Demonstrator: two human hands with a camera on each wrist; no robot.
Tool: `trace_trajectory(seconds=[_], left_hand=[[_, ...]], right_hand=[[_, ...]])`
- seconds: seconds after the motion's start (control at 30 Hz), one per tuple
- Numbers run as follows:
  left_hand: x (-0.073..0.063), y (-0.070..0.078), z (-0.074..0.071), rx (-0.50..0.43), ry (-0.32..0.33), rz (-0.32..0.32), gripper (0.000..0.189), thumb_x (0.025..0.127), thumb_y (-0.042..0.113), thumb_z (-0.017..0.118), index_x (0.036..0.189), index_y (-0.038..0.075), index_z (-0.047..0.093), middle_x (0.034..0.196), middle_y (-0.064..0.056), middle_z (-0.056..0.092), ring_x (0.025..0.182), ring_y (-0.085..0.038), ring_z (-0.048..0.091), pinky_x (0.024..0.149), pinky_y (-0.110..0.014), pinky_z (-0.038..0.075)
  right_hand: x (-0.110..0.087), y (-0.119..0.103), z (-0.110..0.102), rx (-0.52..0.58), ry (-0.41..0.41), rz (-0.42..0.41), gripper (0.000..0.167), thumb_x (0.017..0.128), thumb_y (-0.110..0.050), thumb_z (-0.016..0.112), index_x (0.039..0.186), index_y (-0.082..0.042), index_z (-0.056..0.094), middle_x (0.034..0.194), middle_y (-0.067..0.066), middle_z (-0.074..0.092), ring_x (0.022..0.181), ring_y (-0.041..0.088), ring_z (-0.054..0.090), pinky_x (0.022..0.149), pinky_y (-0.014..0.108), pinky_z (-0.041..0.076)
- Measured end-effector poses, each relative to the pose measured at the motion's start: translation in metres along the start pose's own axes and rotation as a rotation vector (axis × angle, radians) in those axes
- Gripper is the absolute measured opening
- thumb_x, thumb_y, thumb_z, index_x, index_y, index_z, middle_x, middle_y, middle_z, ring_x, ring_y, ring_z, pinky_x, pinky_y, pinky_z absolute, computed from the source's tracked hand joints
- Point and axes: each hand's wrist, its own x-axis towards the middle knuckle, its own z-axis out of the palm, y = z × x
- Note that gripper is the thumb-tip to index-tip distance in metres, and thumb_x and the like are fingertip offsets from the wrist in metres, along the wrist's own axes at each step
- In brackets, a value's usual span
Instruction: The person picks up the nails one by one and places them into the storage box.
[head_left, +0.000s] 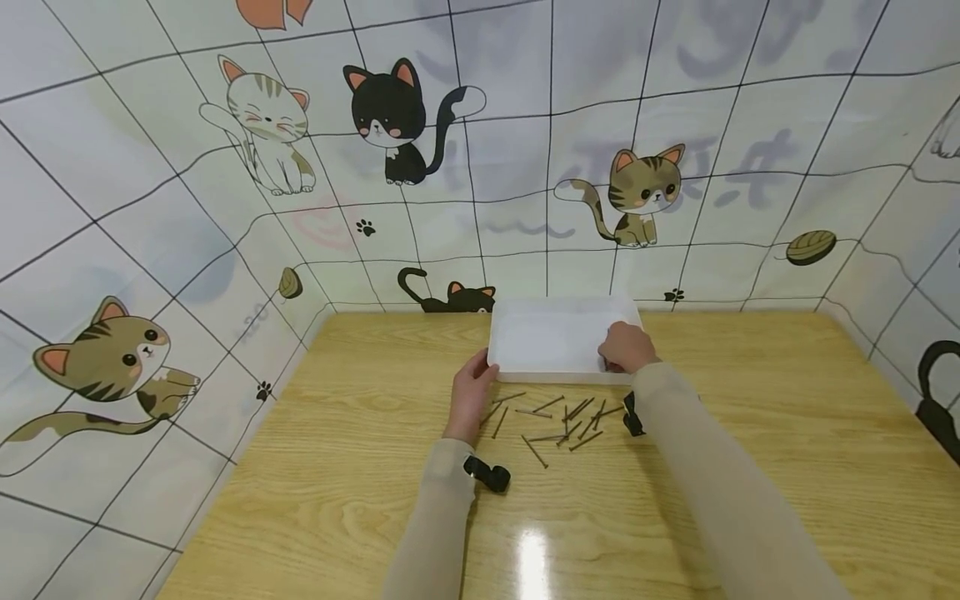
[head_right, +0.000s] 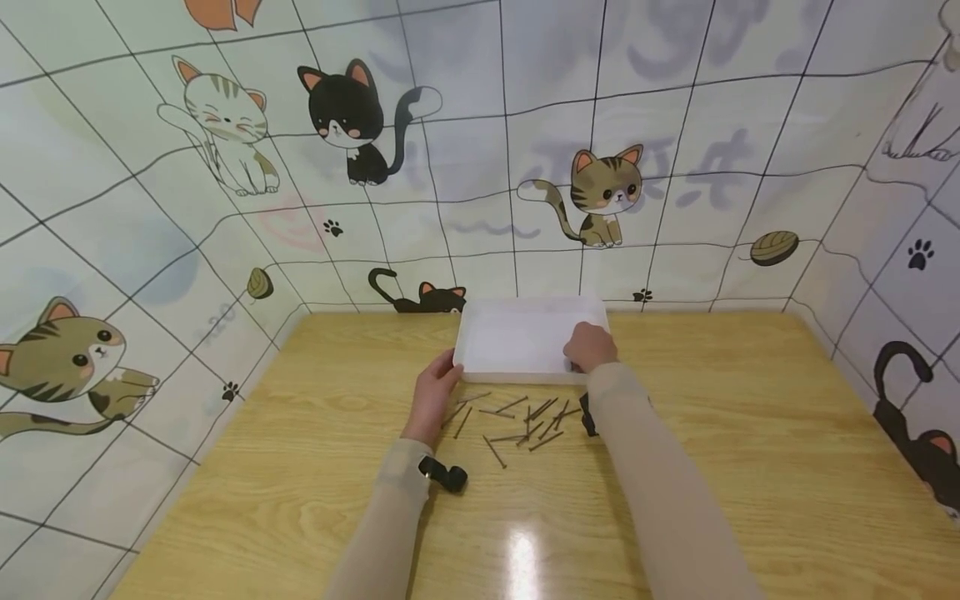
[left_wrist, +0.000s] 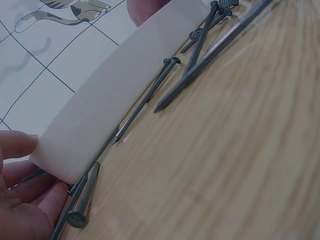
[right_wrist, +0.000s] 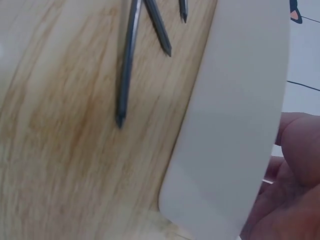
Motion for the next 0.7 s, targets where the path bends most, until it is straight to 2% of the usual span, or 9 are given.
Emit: trace_trajectory(seconds=[0.1, 0.2, 0.3, 0.43, 0.5, 0.6, 0.7], left_hand=[[0.000, 0.000, 0.000, 0.007, 0.001, 0.002, 0.043, 0.090, 0.023, 0.054, 0.131, 0.015, 0.046, 0.128, 0.000, 0.049, 0.116, -0.014, 0.044, 0.097, -0.035, 0.033], [-0.001, 0.000, 0.000, 0.012, -0.005, 0.012, 0.044, 0.090, 0.023, 0.053, 0.132, 0.014, 0.045, 0.129, -0.001, 0.048, 0.116, -0.015, 0.043, 0.097, -0.035, 0.033], [-0.001, -0.002, 0.000, 0.009, -0.012, 0.023, 0.043, 0.090, 0.022, 0.053, 0.132, 0.013, 0.045, 0.129, -0.002, 0.048, 0.117, -0.016, 0.043, 0.098, -0.035, 0.033], [-0.003, -0.002, -0.002, 0.001, -0.008, 0.021, 0.043, 0.090, 0.020, 0.053, 0.132, 0.012, 0.045, 0.129, -0.003, 0.048, 0.117, -0.017, 0.043, 0.098, -0.036, 0.033], [-0.004, -0.002, -0.002, -0.001, -0.009, 0.019, 0.043, 0.090, 0.020, 0.053, 0.132, 0.013, 0.045, 0.130, -0.003, 0.047, 0.117, -0.016, 0.043, 0.098, -0.035, 0.033], [-0.004, -0.002, -0.001, 0.004, -0.017, 0.032, 0.043, 0.091, 0.021, 0.052, 0.132, 0.012, 0.044, 0.130, -0.005, 0.047, 0.117, -0.017, 0.043, 0.097, -0.036, 0.033], [-0.003, -0.002, -0.001, 0.005, -0.015, 0.033, 0.044, 0.090, 0.021, 0.053, 0.132, 0.011, 0.044, 0.130, -0.005, 0.047, 0.116, -0.016, 0.044, 0.097, -0.036, 0.034]], right_hand=[[-0.003, -0.002, -0.003, 0.017, -0.009, -0.008, 0.021, 0.084, -0.009, 0.045, 0.066, -0.003, 0.052, 0.057, 0.012, 0.055, 0.042, 0.017, 0.044, 0.045, 0.029, 0.037], [-0.005, -0.002, -0.007, 0.038, -0.006, -0.011, 0.016, 0.086, -0.011, 0.046, 0.078, 0.000, 0.053, 0.066, 0.013, 0.057, 0.044, 0.016, 0.046, 0.046, 0.029, 0.038], [-0.007, -0.002, -0.011, 0.022, -0.002, -0.012, 0.015, 0.085, -0.010, 0.046, 0.081, 0.001, 0.055, 0.065, 0.010, 0.056, 0.045, 0.016, 0.047, 0.046, 0.028, 0.037], [-0.011, -0.006, -0.018, -0.022, -0.004, -0.037, 0.017, 0.082, -0.010, 0.047, 0.077, 0.000, 0.060, 0.056, 0.007, 0.055, 0.047, 0.016, 0.049, 0.044, 0.027, 0.034], [-0.015, -0.008, -0.022, -0.027, 0.000, -0.059, 0.019, 0.083, -0.011, 0.047, 0.084, 0.001, 0.061, 0.061, 0.007, 0.058, 0.053, 0.020, 0.053, 0.047, 0.030, 0.037], [-0.022, -0.012, -0.027, -0.028, 0.011, -0.075, 0.026, 0.087, -0.018, 0.048, 0.100, 0.001, 0.060, 0.078, 0.009, 0.063, 0.065, 0.021, 0.057, 0.055, 0.034, 0.043], [-0.030, -0.014, -0.031, 0.002, 0.009, -0.089, 0.031, 0.090, -0.023, 0.047, 0.108, 0.000, 0.057, 0.087, 0.011, 0.064, 0.071, 0.022, 0.058, 0.062, 0.038, 0.045]])
